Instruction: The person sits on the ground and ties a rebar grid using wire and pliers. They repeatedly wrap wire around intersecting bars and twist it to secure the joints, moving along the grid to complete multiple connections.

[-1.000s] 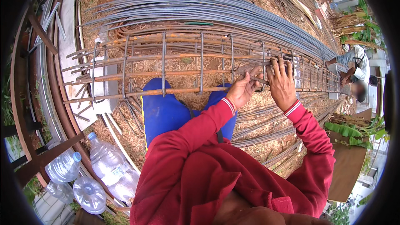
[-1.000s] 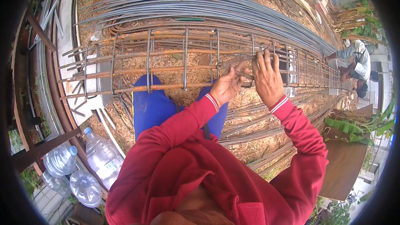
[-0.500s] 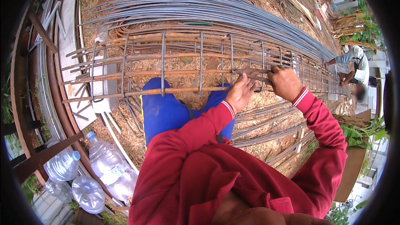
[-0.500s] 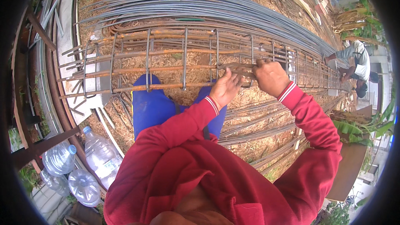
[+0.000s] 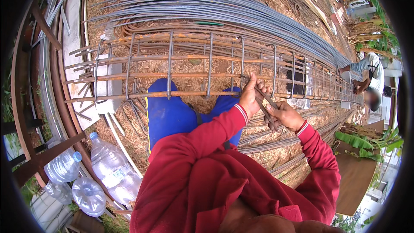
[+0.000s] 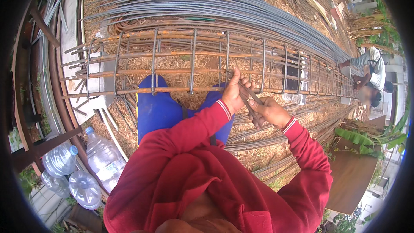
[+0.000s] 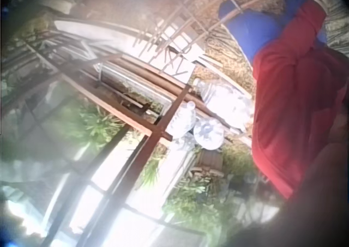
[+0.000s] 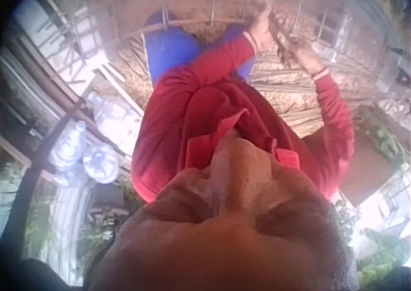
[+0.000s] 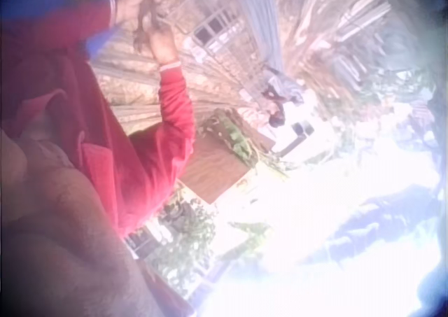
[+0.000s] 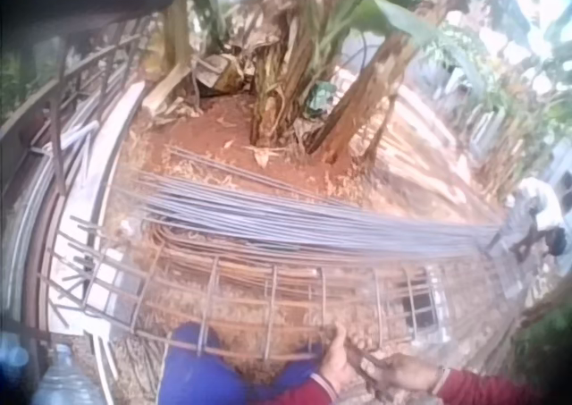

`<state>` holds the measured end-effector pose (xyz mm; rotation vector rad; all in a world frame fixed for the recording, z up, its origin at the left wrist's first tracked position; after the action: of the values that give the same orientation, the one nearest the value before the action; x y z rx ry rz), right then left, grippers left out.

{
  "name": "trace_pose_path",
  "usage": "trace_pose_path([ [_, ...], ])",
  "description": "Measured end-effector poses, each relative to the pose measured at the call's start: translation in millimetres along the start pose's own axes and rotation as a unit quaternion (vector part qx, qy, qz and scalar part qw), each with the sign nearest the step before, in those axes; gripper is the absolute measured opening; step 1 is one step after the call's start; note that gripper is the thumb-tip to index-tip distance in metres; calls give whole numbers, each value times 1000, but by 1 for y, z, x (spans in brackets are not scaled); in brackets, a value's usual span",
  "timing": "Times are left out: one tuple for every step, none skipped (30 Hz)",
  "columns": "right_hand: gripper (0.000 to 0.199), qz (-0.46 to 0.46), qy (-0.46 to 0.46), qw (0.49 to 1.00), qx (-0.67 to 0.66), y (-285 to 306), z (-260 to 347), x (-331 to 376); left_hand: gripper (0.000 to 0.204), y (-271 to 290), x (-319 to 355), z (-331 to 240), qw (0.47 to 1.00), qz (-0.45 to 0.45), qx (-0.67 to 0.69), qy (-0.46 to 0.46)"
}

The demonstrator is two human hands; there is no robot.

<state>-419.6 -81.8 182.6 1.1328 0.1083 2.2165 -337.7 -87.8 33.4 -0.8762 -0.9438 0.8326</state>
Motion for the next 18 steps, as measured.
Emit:
trace_pose_path([
  [42, -28, 42, 978, 202, 1, 14, 11, 45, -2, 0, 0, 1000, -12, 5, -1],
  [42, -59, 62, 908, 409, 2, 29, 21, 46, -6, -2, -5, 999, -28, 15, -10],
  [41, -152, 144, 829, 519, -4, 44, 39, 46, -10, -5, -3, 998, -47, 31, -23],
  [50, -163, 32, 835, 524, -2, 51, 53, 47, -14, -9, -1, 997, -71, 24, -37],
  [60, -208, 92, 769, 597, -8, 60, 54, 48, -18, -14, 3, 995, -88, 23, -42],
  [73, -264, 203, 671, 663, -14, 67, 60, 49, -21, -19, 5, 992, -110, 25, -50],
  [81, -243, 176, 664, 685, -15, 64, 51, 50, -25, -24, 7, 988, -134, 55, -50],
  [89, -236, 197, 644, 701, -17, 58, 37, 50, -26, -30, 7, 984, -161, 61, -36],
  [83, -212, 136, 643, 724, -14, 47, 19, 50, -28, -33, 8, 982, -168, 79, -38],
  [60, -211, 91, 584, 778, -10, 36, -4, 51, -30, -36, 9, 978, -179, 101, -40],
  [43, -207, 92, 660, 716, -1, 23, -12, 51, -29, -34, 11, 972, -220, 68, -51],
  [27, -171, 35, 741, 648, 11, 9, -21, 52, -30, -33, 13, 964, -254, 36, -68],
  [21, -137, 99, 769, 617, 20, 3, -26, 53, -31, -29, 12, 954, -291, 5, -72],
  [19, -93, 124, 804, 574, 24, -4, -26, 52, -30, -19, 15, 947, -305, -39, -91],
  [23, -46, 106, 837, 535, 27, -8, -26, 51, -29, -9, 15, 939, -317, -86, -98],
  [27, -46, 75, 915, 393, 28, -10, -23, 50, -29, 1, 14, 932, -326, -126, -99],
  [31, -39, 0, 968, 248, 25, -13, -18, 48, -26, 15, 12, 955, -250, -133, -87],
  [36, -17, -42, 996, 74, 16, -13, -15, 44, -21, 29, 6, 954, -236, -180, -41],
])
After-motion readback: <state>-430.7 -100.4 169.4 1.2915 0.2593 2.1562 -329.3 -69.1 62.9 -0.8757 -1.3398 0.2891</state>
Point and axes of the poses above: each hand's wrist, its own x-axis away from the middle knuckle, its own y-axis out of the back of the hand, z = x × y, the point moved 2 cm from there along -x, towards the middle knuckle, and after that the axes turned 8 degrees about y, right-handed, at the moved point
